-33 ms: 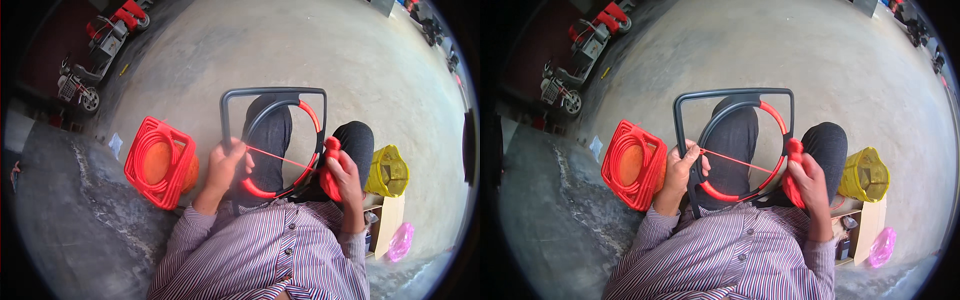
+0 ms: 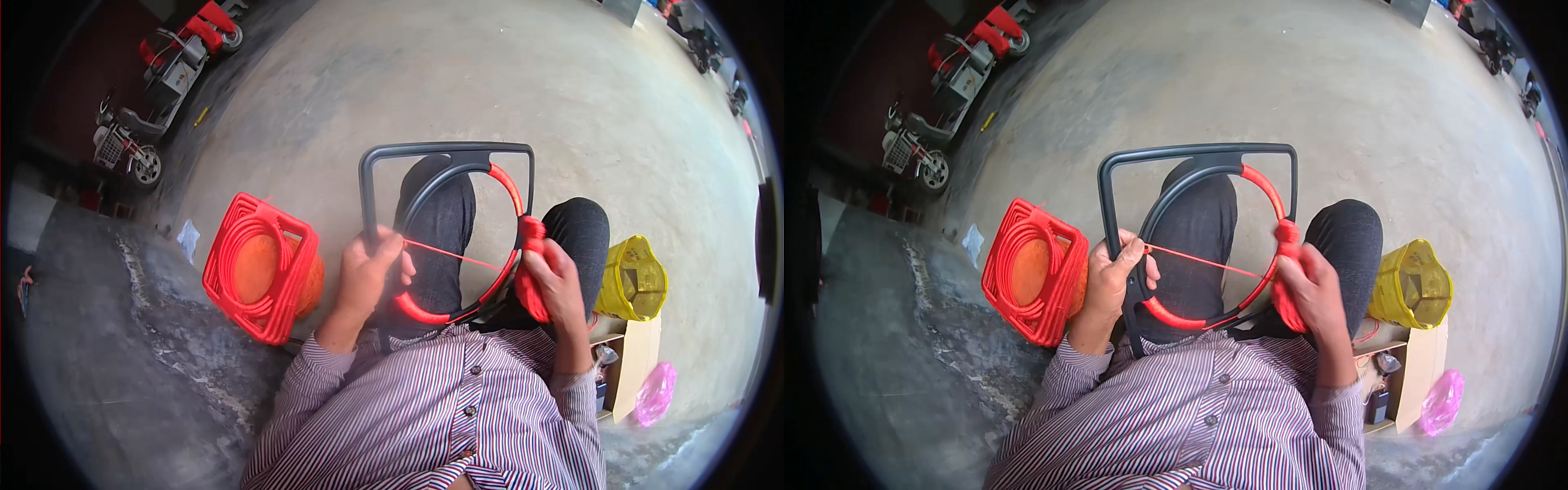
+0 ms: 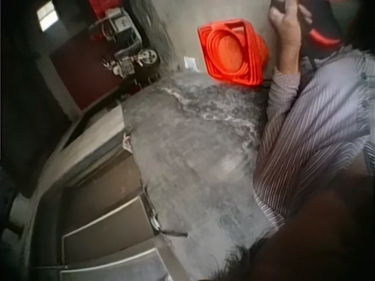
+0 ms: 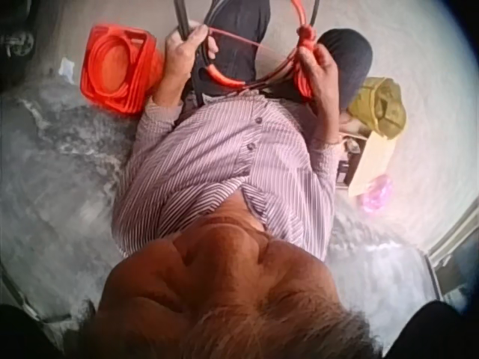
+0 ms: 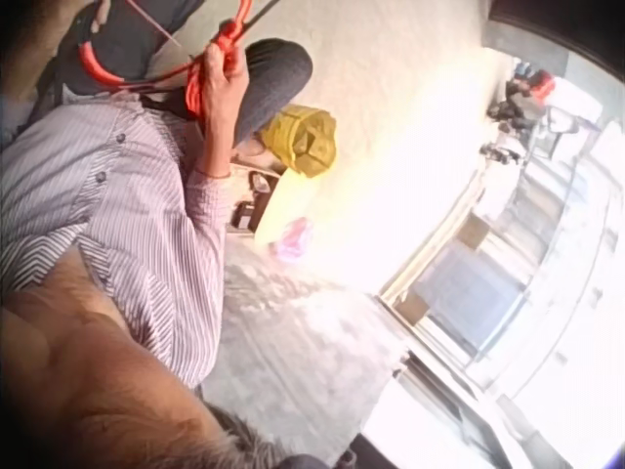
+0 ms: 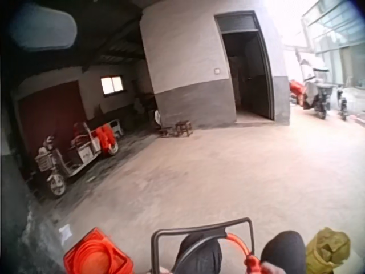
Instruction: Winding a long red cord or plastic string onto a black frame holder.
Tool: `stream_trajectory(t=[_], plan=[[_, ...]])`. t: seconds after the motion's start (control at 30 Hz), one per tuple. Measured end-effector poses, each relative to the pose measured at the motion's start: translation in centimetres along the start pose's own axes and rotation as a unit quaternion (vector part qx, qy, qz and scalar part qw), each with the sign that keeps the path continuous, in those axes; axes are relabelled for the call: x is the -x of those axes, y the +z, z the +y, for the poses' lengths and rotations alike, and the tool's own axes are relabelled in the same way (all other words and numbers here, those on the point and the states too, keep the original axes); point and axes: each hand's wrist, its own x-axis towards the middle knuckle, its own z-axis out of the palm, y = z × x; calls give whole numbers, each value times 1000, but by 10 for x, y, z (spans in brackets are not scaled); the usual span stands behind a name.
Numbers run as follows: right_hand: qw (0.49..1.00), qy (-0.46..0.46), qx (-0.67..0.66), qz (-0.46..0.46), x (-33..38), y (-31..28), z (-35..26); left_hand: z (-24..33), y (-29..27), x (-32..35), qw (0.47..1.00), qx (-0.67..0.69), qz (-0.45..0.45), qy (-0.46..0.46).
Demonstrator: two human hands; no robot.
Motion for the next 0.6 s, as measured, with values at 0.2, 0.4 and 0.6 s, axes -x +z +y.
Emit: stream_trajectory(t=[0.2,0.4,0.6], plan=[[964,-160,196,-83,-55,52,-18,3,24,3,964,-192,-49,177],[929,-39,-306,-206,-36,67,-36,12,25,8,969,-204,-68,119],[860,-429,267,64,-20,65,-53,25,40,4,967,-156,-43,196]])
